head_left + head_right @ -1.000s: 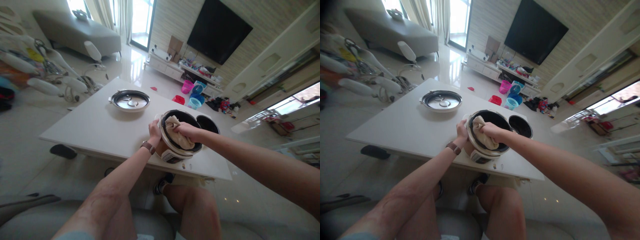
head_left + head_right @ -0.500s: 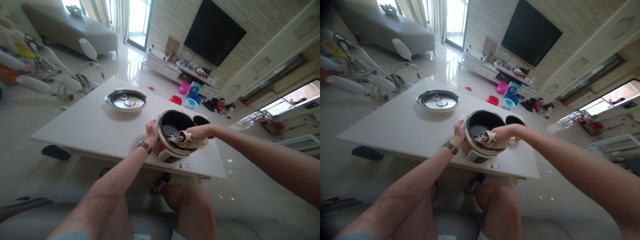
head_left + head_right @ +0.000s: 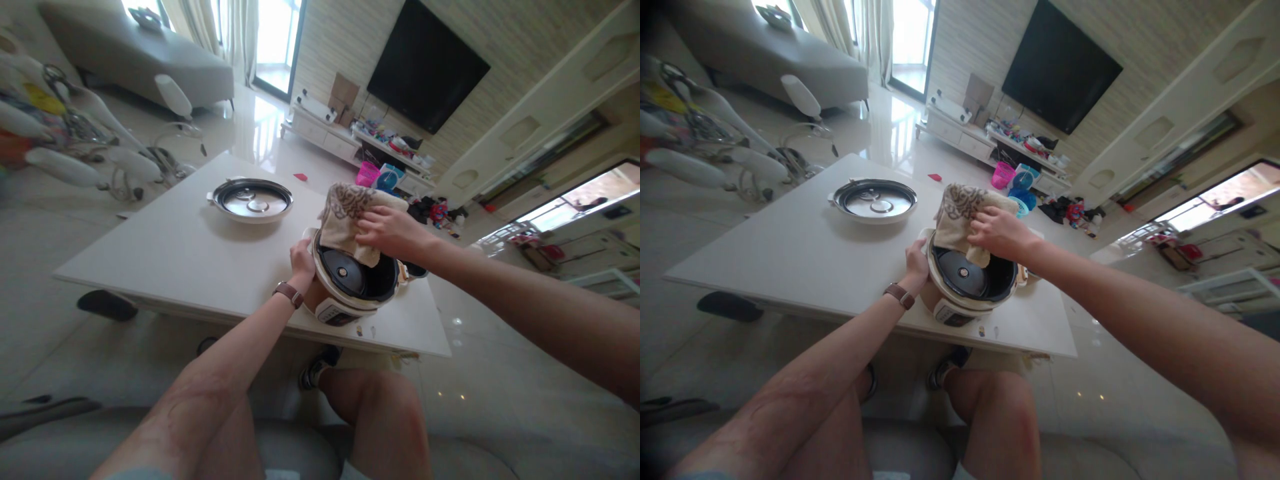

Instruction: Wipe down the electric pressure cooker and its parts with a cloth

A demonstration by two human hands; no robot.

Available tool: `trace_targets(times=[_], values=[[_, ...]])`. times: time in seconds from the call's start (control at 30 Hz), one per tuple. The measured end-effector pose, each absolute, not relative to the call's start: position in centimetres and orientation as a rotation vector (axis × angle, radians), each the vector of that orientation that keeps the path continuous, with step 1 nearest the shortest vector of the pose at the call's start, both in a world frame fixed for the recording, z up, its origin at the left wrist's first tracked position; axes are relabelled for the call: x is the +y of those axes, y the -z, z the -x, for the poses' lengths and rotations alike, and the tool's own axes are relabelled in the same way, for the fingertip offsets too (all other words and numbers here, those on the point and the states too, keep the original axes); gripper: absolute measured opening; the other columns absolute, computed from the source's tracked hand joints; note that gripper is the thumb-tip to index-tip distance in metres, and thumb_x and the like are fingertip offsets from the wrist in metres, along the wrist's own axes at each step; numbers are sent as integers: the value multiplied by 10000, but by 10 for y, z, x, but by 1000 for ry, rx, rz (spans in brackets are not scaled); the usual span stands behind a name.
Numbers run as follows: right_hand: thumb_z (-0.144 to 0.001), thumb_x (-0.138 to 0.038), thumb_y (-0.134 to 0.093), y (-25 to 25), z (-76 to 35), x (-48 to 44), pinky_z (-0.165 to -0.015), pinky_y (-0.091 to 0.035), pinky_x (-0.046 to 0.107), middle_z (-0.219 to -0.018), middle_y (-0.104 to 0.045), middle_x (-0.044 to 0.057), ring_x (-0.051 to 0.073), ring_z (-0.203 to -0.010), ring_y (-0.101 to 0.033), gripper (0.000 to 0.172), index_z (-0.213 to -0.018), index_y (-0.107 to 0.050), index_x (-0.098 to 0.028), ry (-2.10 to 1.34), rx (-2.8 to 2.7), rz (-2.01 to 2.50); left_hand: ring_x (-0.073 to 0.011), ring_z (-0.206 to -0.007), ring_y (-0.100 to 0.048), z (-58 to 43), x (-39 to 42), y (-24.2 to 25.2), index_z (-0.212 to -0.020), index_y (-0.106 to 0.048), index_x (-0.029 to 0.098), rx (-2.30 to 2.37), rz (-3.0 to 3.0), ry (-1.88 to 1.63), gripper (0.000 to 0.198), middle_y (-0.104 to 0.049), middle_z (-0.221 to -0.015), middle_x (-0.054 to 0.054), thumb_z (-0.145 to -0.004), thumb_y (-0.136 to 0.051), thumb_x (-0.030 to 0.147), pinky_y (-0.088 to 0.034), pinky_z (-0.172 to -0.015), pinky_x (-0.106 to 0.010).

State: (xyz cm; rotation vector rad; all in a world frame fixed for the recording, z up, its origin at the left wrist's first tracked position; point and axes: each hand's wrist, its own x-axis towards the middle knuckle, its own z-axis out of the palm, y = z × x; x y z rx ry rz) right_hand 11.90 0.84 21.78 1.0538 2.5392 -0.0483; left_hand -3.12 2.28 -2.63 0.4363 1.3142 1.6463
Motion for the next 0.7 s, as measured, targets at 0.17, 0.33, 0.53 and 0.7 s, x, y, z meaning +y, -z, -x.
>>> trace_targets(times=[0.17,0.33,0.53,0.7], values=[[-843,-31,-590,-155,-145,33,-1310,-236,526,-1198,-775,124,306,-1510,-453,291,-949,-803,-199,78,2323,-1201,-282,-1161,-643,31,23,27,-784,-700,201,1304,-375,-1655,157,-702,-927,-54,-896,-656,301,-432,-1147,-401],[-683,-58,-712,-129,-148,20,-1205,-394,613,-897,-781,129,397,-1281,-653,201,-818,-789,-185,83,2068,-1365,-286,-1089,-644,31,20,23,-745,-687,201,1297,-342,-1651,176,-682,-864,-49,-863,-686,332,-442,-1139,-418],[-656,-176,-747,-135,-125,5,-949,-612,464,-804,-766,81,332,-940,-760,136,-791,-756,-181,521,1813,-1354,-278,-947,-631,31,18,19,-665,-652,202,1289,-400,-1653,261,-629,-740,-28,-853,-664,383,-489,-1066,-439],[-757,-224,-655,-153,-119,4,-826,-631,374,-955,-806,66,270,-882,-775,399,-1156,-684,-221,1574,1716,-1866,-285,-1068,-645,30,20,19,-740,-693,201,1302,-359,-1667,200,-697,-885,-54,-865,-669,355,-454,-1130,-429]])
